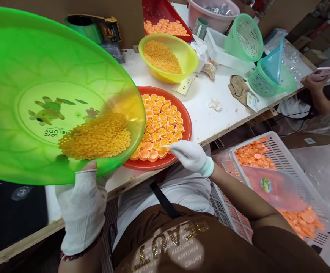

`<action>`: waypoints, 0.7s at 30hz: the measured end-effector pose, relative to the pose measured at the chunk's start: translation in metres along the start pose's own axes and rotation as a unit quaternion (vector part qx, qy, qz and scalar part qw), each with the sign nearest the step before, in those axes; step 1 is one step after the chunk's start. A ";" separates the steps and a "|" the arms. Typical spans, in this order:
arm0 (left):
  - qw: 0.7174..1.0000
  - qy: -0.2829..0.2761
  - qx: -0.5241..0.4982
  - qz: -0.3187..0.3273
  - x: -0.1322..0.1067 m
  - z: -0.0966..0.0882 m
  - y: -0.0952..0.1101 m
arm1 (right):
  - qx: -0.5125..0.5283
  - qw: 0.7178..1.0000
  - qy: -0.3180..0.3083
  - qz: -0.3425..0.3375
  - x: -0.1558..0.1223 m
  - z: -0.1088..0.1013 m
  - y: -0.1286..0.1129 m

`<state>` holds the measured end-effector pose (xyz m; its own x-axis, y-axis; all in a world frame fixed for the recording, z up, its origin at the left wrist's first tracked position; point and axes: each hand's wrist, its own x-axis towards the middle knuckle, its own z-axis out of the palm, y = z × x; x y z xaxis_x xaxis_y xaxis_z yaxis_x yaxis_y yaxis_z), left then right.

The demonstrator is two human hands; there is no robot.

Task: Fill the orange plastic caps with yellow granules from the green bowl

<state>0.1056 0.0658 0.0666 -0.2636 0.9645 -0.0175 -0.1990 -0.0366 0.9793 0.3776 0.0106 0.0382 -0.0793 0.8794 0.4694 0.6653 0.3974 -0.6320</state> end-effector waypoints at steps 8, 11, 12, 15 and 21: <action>0.999 -0.025 -0.012 -0.045 -0.014 0.015 0.005 | -0.017 0.994 0.107 -0.005 0.049 0.014 -0.006; 0.997 -0.034 0.012 -0.065 -0.019 0.017 0.001 | -0.009 0.995 0.088 0.053 0.070 0.035 -0.004; 0.997 -0.040 0.016 -0.068 -0.020 0.017 -0.001 | 0.012 0.994 0.075 0.079 0.074 0.042 -0.005; 0.997 -0.046 0.012 -0.062 -0.019 0.014 -0.006 | 0.137 0.969 0.043 0.203 0.079 0.057 -0.011; 0.997 -0.034 -0.005 -0.069 -0.016 0.012 -0.005 | 0.407 0.814 0.033 0.413 0.079 0.057 -0.012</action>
<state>0.1225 0.0536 0.0649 -0.1693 0.9759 -0.1380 -0.2382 0.0954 0.9665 0.3209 0.0903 0.0484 0.2043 0.9292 -0.3080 -0.2424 -0.2568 -0.9356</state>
